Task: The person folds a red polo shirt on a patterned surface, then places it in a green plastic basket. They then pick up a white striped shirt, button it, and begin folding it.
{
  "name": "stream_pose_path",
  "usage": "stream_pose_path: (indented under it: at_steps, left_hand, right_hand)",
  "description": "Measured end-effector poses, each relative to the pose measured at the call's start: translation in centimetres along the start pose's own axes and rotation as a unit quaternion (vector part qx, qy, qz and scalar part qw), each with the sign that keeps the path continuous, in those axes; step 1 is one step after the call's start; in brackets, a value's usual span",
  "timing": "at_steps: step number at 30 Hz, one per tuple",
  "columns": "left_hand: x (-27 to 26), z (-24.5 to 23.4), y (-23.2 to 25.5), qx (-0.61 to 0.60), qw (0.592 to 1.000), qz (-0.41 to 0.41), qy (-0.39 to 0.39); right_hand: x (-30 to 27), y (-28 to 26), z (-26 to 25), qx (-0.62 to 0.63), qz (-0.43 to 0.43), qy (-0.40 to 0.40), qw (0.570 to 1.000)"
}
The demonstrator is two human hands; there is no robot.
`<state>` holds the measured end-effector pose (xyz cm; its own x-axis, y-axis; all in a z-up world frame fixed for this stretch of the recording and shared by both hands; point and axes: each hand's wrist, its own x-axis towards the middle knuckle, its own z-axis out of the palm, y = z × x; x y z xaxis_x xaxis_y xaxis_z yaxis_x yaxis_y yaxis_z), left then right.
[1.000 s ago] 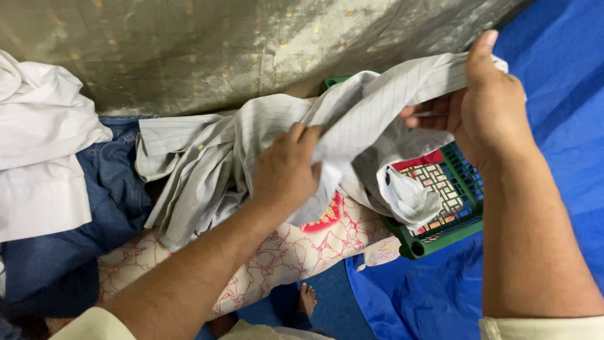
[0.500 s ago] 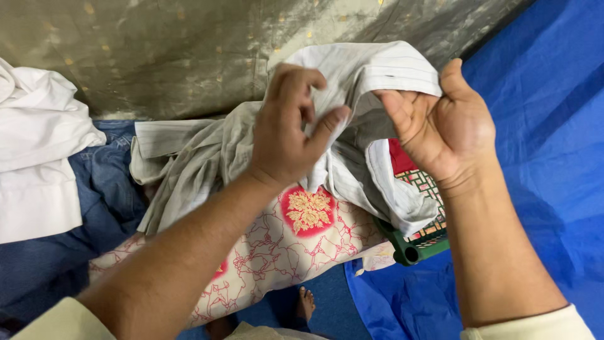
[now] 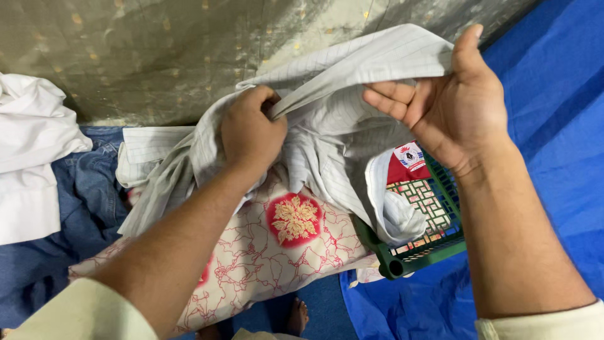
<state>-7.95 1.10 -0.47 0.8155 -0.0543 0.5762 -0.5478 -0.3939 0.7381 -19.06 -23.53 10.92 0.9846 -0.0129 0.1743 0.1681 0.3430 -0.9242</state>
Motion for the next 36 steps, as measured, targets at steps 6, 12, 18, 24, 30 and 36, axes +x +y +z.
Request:
stream_pose_path:
  at_steps: [6, 12, 18, 24, 30, 36]
  left_hand:
    - [4.5, -3.6, 2.0, -0.028, 0.989, 0.042, -0.138]
    - [8.7, -8.7, 5.6, 0.08, 0.984, 0.134, -0.088]
    - [3.4, -8.1, 2.2, 0.227, 0.964, 0.095, -0.097]
    - [-5.1, -5.4, -3.0, 0.202, 0.974, -0.068, -0.083]
    - [-0.9, -7.1, -6.2, -0.042, 0.997, -0.043, 0.045]
    - [7.8, -12.6, -2.6, -0.148, 0.98, 0.059, 0.122]
  right_hand:
    - [2.4, 3.0, -5.3, -0.267, 0.003, 0.201, 0.942]
    - [4.3, 3.3, -5.3, -0.125, -0.022, 0.082, 0.989]
    - [6.3, 2.2, -7.9, -0.004, -0.165, 0.014, 0.986]
    - [6.6, 6.7, -13.7, 0.067, -0.206, 0.136, 0.967]
    - [5.3, 10.3, -13.9, 0.053, -0.118, 0.202, 0.971]
    - [5.7, 8.8, -11.5, -0.042, -0.07, 0.19, 0.978]
